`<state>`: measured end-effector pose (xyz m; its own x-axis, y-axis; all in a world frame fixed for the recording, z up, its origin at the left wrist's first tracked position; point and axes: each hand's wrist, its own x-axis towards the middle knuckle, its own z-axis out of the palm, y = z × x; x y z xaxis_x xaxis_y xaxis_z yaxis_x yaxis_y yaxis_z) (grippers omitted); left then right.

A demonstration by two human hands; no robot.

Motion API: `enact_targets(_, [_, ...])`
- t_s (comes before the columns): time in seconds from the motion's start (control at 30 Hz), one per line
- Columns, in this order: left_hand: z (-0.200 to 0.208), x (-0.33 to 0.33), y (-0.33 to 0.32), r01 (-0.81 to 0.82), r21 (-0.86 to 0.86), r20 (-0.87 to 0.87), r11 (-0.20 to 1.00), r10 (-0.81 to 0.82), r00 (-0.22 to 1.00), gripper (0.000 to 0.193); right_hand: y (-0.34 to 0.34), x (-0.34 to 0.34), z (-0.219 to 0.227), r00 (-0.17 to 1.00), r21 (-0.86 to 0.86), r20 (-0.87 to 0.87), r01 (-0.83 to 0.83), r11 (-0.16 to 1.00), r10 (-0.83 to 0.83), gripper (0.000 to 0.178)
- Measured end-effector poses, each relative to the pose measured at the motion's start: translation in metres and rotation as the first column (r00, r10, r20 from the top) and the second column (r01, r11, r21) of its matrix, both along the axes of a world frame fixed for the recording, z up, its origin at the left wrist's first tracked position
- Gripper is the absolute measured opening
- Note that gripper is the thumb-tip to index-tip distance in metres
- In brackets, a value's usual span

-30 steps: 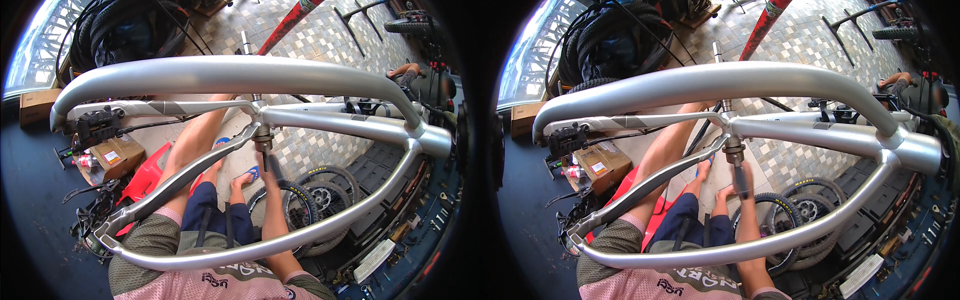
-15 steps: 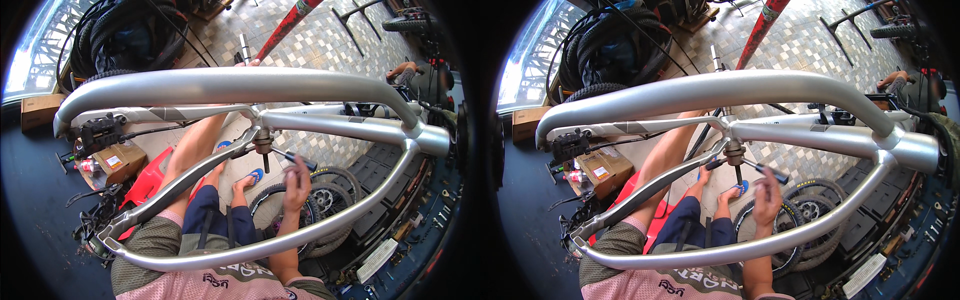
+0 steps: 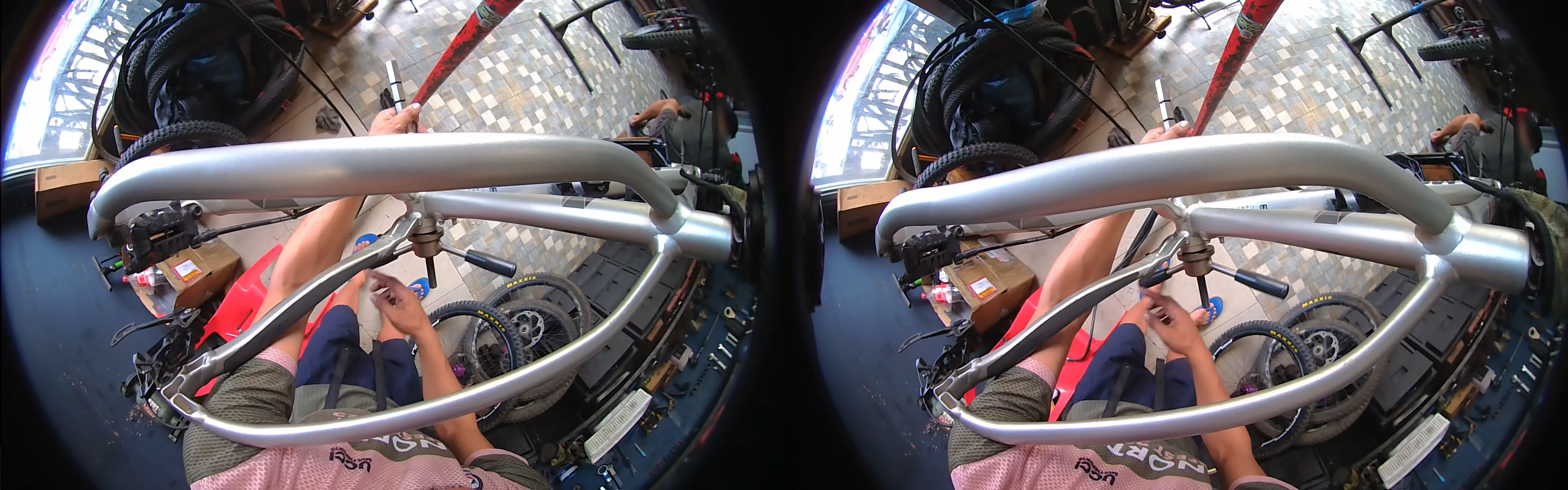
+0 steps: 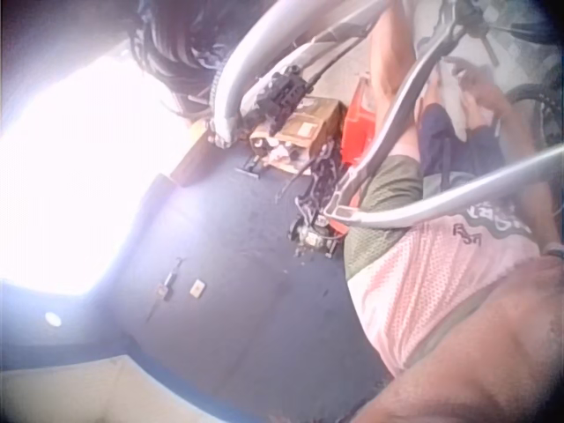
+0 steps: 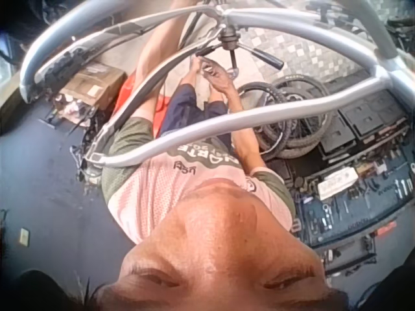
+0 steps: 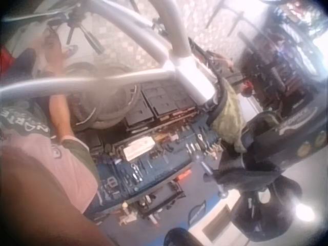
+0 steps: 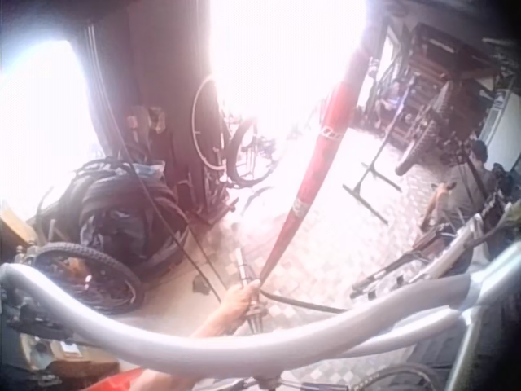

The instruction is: The person assembles a bicycle by installing the bottom bracket, attaching the crankset, and fitting pedals. They use a wrench and a rag to clean and secure components, then walk outside with the crankset and pedals.

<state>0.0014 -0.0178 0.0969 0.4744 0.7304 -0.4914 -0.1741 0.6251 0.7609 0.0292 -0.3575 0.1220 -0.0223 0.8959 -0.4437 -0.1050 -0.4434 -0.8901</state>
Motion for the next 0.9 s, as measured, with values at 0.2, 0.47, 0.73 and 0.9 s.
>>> enact_targets(0.2, [0.016,-0.002,-0.001,0.029,-0.036,-0.016,0.999,-0.029,0.999,0.031,0.003,0.067,0.118,0.770,0.463,0.538,0.071,0.884,-0.343,0.044])
enact_targets(0.47, [0.012,0.000,-0.002,0.002,-0.062,0.020,0.998,-0.001,1.000,0.031,0.025,0.109,-0.019,0.164,0.222,0.959,0.069,0.973,-0.231,0.071])
enact_targets(0.73, [0.019,0.007,-0.009,-0.075,0.053,-0.114,0.996,0.081,0.990,0.036,0.023,-0.044,-0.083,0.937,-0.212,-0.211,0.233,0.949,-0.277,0.041])
enact_targets(0.9, [0.012,0.000,-0.005,-0.009,0.048,-0.094,0.999,0.014,0.996,0.035,0.029,-0.039,-0.034,0.926,-0.275,-0.189,0.269,0.923,-0.327,0.039])
